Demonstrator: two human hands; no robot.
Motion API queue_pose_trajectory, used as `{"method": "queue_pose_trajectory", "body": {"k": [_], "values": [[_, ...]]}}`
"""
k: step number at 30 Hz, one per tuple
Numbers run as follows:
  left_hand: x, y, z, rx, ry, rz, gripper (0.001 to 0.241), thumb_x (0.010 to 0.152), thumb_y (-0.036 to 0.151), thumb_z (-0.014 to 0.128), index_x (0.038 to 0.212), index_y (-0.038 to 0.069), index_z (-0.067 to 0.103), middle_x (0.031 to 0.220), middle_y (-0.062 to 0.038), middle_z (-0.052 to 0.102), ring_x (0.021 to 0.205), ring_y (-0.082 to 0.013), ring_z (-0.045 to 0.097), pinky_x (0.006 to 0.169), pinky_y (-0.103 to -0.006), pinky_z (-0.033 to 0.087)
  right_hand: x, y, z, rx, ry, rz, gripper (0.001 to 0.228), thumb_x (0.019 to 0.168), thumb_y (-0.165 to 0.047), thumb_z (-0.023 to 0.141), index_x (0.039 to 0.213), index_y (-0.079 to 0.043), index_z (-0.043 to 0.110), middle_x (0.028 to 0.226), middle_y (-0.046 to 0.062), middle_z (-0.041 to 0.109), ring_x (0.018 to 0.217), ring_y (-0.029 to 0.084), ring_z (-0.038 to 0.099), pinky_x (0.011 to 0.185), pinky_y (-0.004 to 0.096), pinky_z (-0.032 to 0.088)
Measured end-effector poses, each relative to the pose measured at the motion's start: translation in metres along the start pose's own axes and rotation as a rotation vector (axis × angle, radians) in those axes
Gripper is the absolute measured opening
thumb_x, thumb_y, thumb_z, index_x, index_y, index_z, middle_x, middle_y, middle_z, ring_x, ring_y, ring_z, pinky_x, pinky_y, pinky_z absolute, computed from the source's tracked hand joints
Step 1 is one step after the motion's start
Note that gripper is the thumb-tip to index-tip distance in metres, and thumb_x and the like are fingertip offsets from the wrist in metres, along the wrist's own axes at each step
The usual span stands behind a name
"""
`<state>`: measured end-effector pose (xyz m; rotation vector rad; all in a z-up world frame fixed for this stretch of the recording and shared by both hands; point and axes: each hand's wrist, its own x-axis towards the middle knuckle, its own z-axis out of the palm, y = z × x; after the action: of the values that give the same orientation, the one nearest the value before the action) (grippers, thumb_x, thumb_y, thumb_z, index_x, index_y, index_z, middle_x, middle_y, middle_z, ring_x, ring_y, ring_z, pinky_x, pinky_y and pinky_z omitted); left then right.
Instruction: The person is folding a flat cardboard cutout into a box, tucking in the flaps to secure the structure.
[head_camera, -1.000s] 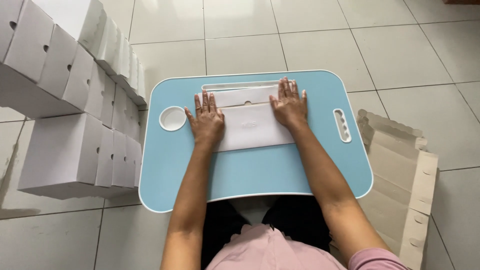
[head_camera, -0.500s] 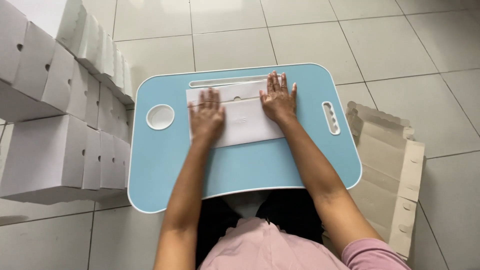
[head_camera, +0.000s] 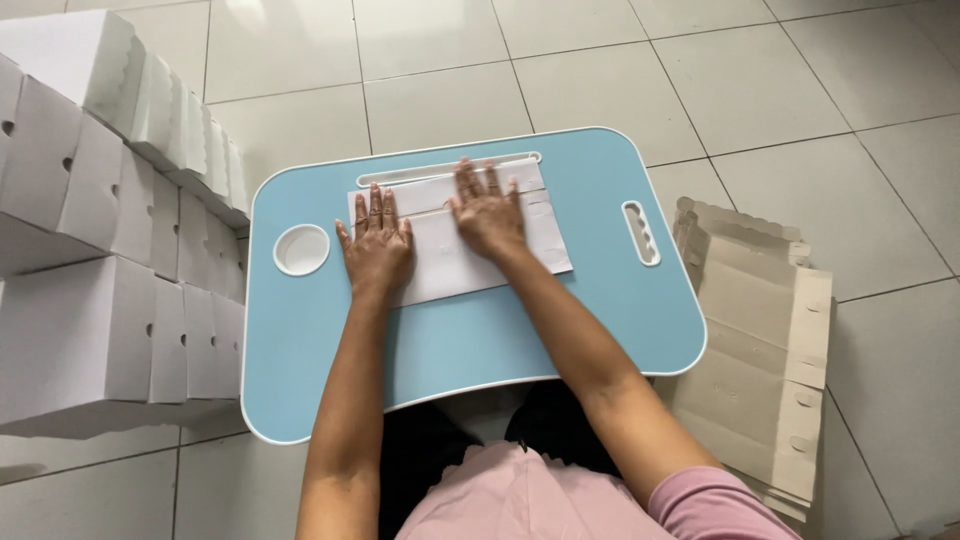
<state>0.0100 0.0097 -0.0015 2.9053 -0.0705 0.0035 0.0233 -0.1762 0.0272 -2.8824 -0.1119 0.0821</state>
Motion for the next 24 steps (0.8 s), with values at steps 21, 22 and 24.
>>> {"method": "queue_pose_trajectory", "body": {"k": [21, 22, 24], "values": [[-0.032, 0.026, 0.002, 0.015, -0.051, 0.15, 0.061, 0.108, 0.048, 0.023, 0.165, 0.025, 0.02, 0.173, 0.003, 0.009, 0.158, -0.0255, -0.002, 0.122, -0.0603, -0.004, 0.003, 0.056, -0.003, -0.101, 0.08, 0.062, 0.059, 0.112, -0.044, 0.021, 0.165, -0.016, 0.025, 0.172, 0.0, 0.017, 0.158, 0.033, 0.007, 0.122, 0.065, 0.008], [-0.031, 0.028, 0.0, 0.016, -0.051, 0.143, 0.061, 0.108, 0.048, 0.023, 0.165, 0.025, 0.02, 0.173, 0.003, 0.009, 0.158, -0.0255, -0.002, 0.122, -0.0603, -0.004, 0.003, 0.049, -0.001, -0.1, 0.078, 0.056, 0.059, 0.112, -0.044, 0.021, 0.165, -0.016, 0.025, 0.172, 0.0, 0.017, 0.158, 0.033, 0.007, 0.122, 0.065, 0.008], [-0.03, 0.034, -0.002, 0.001, -0.035, 0.099, 0.061, 0.107, 0.042, 0.026, 0.165, 0.023, 0.022, 0.173, 0.002, 0.011, 0.158, -0.0274, 0.003, 0.123, -0.062, 0.002, 0.001, 0.039, 0.002, -0.102, 0.086, 0.049, 0.059, 0.112, -0.044, 0.024, 0.164, -0.016, 0.026, 0.172, 0.0, 0.014, 0.157, 0.032, 0.004, 0.122, 0.065, 0.006]]}}
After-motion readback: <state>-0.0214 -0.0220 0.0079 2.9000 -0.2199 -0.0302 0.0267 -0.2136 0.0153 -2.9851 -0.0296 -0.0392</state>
